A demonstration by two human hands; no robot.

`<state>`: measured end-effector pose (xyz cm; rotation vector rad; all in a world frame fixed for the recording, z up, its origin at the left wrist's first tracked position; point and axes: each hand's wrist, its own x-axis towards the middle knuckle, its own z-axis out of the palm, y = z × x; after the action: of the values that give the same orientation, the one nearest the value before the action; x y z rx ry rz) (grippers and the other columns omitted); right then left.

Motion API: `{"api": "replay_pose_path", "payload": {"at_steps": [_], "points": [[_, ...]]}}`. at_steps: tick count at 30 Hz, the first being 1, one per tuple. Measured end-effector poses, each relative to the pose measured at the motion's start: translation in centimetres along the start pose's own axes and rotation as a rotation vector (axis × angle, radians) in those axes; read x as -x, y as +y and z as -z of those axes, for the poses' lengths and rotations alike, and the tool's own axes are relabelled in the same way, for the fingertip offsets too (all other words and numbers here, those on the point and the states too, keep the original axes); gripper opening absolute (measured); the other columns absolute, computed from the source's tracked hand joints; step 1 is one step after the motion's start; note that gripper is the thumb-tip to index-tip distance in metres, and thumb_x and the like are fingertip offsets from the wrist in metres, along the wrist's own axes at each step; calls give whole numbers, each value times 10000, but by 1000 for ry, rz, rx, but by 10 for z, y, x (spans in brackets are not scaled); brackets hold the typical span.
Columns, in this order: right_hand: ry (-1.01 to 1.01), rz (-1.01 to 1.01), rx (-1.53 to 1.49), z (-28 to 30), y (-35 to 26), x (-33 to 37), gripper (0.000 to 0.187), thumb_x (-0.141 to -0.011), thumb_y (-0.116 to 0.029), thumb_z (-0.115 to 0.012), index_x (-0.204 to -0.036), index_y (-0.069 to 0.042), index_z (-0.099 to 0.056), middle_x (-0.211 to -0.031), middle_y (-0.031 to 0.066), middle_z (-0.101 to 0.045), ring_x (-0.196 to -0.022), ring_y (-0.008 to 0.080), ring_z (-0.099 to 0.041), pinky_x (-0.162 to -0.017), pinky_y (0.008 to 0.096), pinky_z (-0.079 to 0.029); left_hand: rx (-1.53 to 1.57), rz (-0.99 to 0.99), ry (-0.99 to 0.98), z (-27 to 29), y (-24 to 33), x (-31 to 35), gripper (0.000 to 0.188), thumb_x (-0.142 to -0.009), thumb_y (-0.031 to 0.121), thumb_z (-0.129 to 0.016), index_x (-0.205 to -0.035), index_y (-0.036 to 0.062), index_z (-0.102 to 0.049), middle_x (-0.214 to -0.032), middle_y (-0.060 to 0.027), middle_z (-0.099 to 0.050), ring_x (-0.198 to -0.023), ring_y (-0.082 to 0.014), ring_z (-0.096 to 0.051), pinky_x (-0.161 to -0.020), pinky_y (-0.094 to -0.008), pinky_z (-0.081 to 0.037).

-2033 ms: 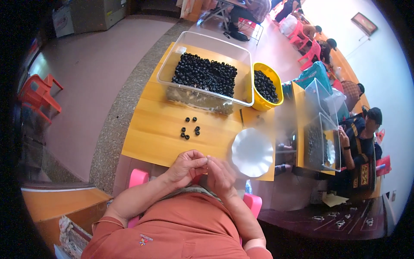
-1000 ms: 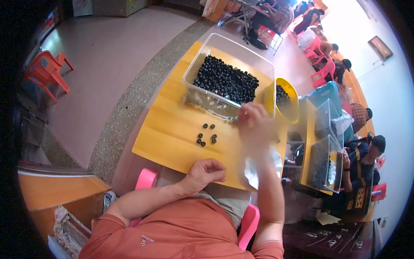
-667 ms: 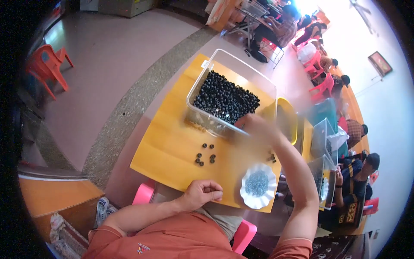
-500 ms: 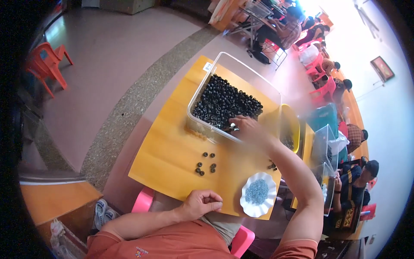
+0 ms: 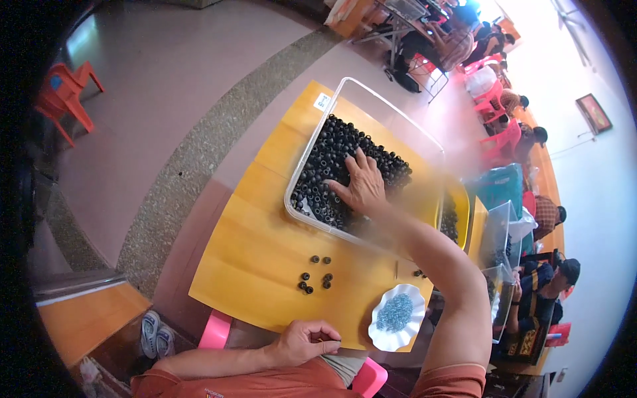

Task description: Manually inspecting and sorting small black round objects into a separate container.

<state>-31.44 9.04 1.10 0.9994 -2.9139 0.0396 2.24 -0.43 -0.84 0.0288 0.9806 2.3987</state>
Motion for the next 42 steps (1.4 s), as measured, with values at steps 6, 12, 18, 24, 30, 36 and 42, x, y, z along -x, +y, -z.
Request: {"api": "replay_pose_path", "payload": {"at_steps": [6, 12, 18, 24, 30, 36, 42], "points": [[109, 39, 18, -2, 3, -9, 581, -793, -468, -680, -1180, -60, -539, -1263, 209, -465, -1123, 389, -468, -921, 482, -423, -49, 16, 18, 0, -1, 1, 180, -895, 99, -697, -1035, -8, -658, -904, -45, -690, -837, -88, -645, -766, -240, -531], [18, -41, -50, -4, -6, -16, 417, -762, -300, -682, -1110, -114, -545, -1113, 185, -492, -977, 381, -551, -799, 488, -471, 1, -4, 45, -3, -3, 1, 165, -898, 86, -694, -1030, -8, -658, -892, -38, -689, -818, -84, -642, -735, -230, -529], [71, -18, -75, -4, -8, -16, 377, -777, -246, -679, -1093, -100, -534, -1000, 191, -551, -891, 404, -594, -761, 501, -487, 29, -14, 64, -1, -3, 0, 150, -903, 81, -683, -1025, -4, -660, -887, -28, -684, -790, -65, -633, -710, -220, -526], [49, 56, -19, -3, 2, -16, 312, -816, -247, -653, -1069, -128, -514, -961, 158, -577, -835, 400, -620, -723, 511, -504, -45, -41, 93, -1, -3, 0, 163, -895, 103, -697, -1012, -3, -660, -874, -22, -682, -783, -67, -633, -709, -222, -522], [-47, 179, 14, 6, 0, -22, 275, -798, -174, -607, -1055, -126, -520, -928, 157, -561, -827, 399, -614, -704, 522, -498, -44, -59, 113, -1, -5, -2, 171, -898, 116, -695, -1003, -14, -658, -863, -26, -681, -778, -74, -636, -711, -228, -520], [57, 231, 36, 2, -8, -16, 266, -790, -133, -571, -1050, -125, -518, -953, 173, -543, -815, 413, -606, -694, 519, -501, -36, -66, 128, -1, -2, -2, 164, -900, 117, -693, -988, -15, -654, -833, -24, -675, -770, -72, -635, -698, -224, -520], [-4, 133, -82, -5, 2, -21, 246, -789, -84, -570, -1031, -82, -530, -893, 184, -589, -854, 407, -602, -727, 509, -490, -47, -64, 130, -1, 0, -3, 166, -902, 123, -693, -986, -15, -653, -814, -17, -670, -747, -64, -626, -674, -217, -516]]}}
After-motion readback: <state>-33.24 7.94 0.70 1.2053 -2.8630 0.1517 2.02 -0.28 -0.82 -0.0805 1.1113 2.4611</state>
